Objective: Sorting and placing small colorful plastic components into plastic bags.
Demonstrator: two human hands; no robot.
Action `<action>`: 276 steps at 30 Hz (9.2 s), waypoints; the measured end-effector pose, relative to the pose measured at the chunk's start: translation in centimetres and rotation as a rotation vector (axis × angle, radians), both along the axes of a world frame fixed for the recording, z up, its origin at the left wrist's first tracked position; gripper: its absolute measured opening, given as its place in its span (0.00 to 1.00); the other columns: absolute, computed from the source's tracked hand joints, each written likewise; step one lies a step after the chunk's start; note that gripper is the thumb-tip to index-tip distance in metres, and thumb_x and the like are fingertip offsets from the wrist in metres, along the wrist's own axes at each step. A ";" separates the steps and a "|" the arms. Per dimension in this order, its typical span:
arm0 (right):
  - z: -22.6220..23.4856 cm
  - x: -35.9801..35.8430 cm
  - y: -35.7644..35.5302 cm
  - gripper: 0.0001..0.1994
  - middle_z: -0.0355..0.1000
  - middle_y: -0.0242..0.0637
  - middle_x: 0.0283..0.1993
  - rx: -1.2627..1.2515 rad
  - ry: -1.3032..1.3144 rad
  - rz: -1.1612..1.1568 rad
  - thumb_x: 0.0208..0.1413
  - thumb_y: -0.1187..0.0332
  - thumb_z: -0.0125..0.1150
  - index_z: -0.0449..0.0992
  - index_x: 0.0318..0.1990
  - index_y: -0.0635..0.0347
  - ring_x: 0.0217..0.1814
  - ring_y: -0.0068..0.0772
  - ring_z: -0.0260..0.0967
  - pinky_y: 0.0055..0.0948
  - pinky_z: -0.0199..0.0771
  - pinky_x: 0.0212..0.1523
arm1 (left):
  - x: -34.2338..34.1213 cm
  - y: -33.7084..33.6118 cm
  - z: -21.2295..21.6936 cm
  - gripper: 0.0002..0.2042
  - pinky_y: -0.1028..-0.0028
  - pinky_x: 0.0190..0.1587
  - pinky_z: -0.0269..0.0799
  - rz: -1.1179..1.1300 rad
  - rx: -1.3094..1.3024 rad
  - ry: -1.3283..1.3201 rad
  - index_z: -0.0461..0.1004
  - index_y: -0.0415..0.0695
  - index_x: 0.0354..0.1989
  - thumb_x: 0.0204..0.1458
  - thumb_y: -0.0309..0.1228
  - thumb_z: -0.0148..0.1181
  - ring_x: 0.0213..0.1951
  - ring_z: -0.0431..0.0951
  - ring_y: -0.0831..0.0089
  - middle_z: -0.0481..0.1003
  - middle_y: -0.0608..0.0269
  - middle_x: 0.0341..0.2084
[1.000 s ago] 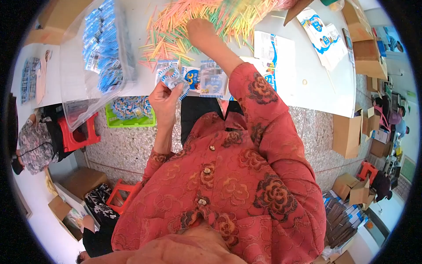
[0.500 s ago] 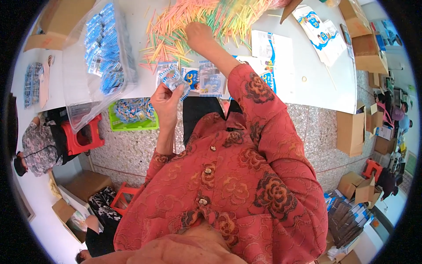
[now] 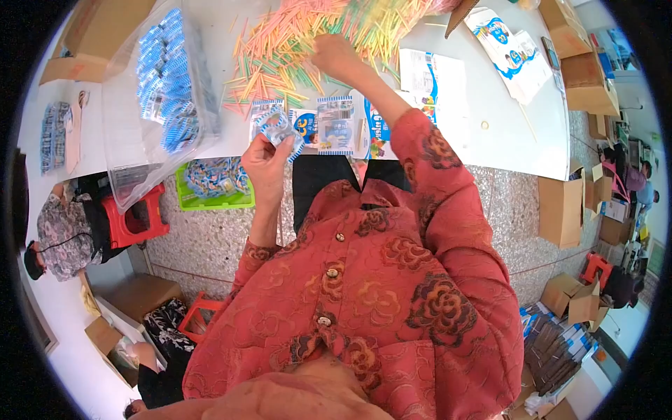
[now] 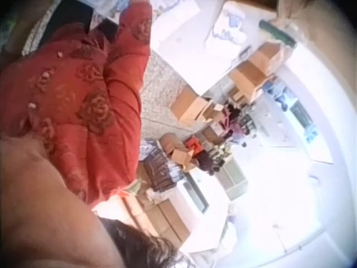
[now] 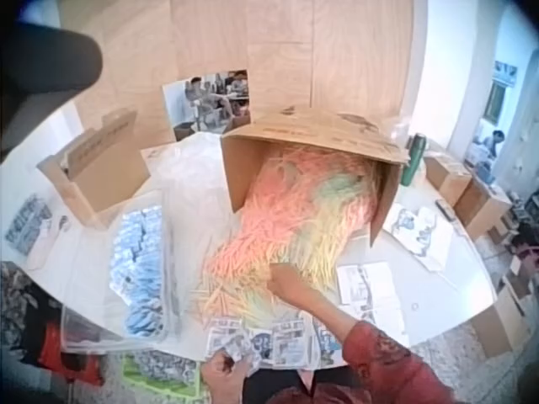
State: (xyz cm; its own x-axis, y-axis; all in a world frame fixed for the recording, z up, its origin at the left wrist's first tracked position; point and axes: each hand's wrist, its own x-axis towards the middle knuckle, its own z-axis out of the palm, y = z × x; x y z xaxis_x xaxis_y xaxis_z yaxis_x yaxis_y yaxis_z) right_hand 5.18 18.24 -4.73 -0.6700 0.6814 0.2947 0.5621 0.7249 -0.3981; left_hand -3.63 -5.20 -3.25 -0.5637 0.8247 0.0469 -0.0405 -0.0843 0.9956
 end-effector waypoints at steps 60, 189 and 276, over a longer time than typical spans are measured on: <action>10.6 7.7 -5.4 0.07 0.69 0.33 0.37 -0.380 0.431 0.259 0.56 0.69 0.54 0.73 0.37 0.64 0.33 0.21 0.64 0.21 0.63 0.31 | 2.6 8.8 2.1 0.04 0.84 0.28 0.64 -0.279 0.016 0.043 0.75 0.36 0.29 0.45 0.22 0.63 0.24 0.69 0.87 0.74 0.70 0.22; -1.0 16.5 -15.4 0.06 0.72 0.38 0.26 -0.819 -0.025 0.428 0.52 0.70 0.54 0.73 0.37 0.60 0.28 0.40 0.72 0.31 0.71 0.30 | 0.2 7.6 0.9 0.04 0.87 0.25 0.60 -0.150 0.193 -0.016 0.77 0.38 0.29 0.45 0.23 0.65 0.22 0.66 0.91 0.74 0.74 0.21; -1.3 33.8 5.1 0.08 0.76 0.29 0.31 -0.279 0.856 -0.661 0.51 0.73 0.59 0.78 0.38 0.63 0.29 0.16 0.68 0.20 0.68 0.31 | 1.3 6.1 0.2 0.07 0.81 0.40 0.69 -0.254 -0.087 0.311 0.74 0.35 0.38 0.52 0.22 0.56 0.36 0.73 0.80 0.76 0.64 0.34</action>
